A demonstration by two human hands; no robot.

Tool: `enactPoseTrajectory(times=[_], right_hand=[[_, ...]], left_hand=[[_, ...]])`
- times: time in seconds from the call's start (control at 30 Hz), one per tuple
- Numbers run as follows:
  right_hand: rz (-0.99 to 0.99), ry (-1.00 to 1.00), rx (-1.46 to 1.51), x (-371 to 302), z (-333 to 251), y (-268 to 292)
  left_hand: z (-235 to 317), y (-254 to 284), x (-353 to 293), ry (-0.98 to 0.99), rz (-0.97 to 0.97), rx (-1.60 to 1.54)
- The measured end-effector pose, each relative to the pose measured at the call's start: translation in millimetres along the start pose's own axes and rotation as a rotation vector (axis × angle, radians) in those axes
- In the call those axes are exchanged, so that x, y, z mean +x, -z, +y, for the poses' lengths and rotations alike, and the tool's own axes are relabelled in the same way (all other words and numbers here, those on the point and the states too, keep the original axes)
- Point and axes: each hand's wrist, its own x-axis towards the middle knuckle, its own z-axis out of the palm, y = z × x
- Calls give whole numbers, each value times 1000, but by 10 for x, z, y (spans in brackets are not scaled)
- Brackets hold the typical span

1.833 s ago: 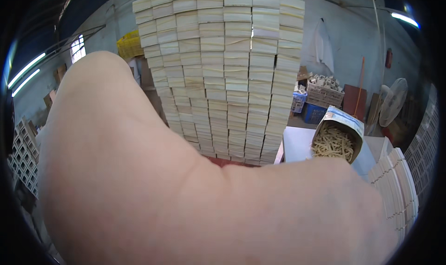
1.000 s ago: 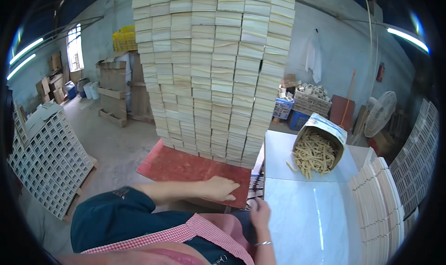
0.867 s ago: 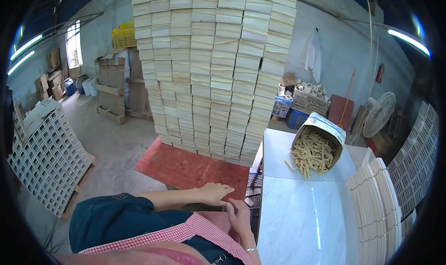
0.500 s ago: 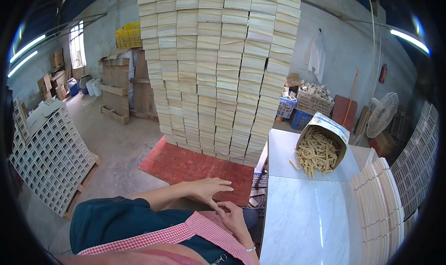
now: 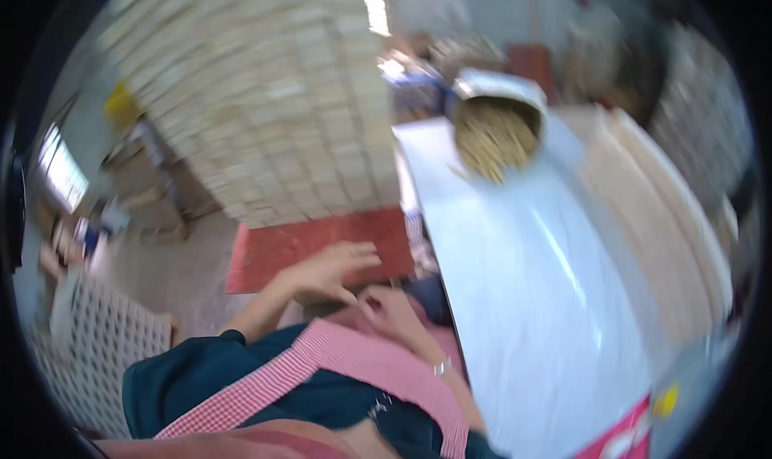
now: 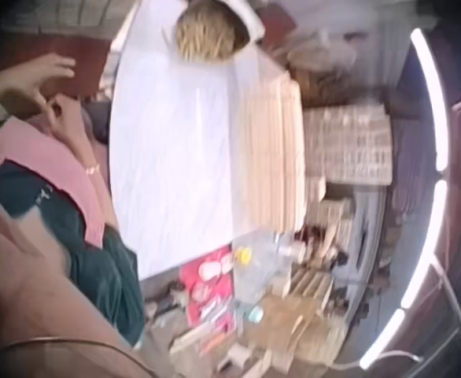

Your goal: Assembling wooden boxes by applying glue to joints and securing them with a pneumatic stapler.

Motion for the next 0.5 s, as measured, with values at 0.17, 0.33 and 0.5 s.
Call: enactPoseTrajectory(times=[0.17, 0.33, 0.5], right_hand=[[117, -35, -185, -177, 114, 164], [274, -248, -327, -557, 127, 416], [366, -381, -407, -886, 142, 609]], left_hand=[[149, -69, 533, -93, -225, -4], [544, -304, 1130, -77, -377, -44], [798, -520, 1516, -216, -480, 26]])
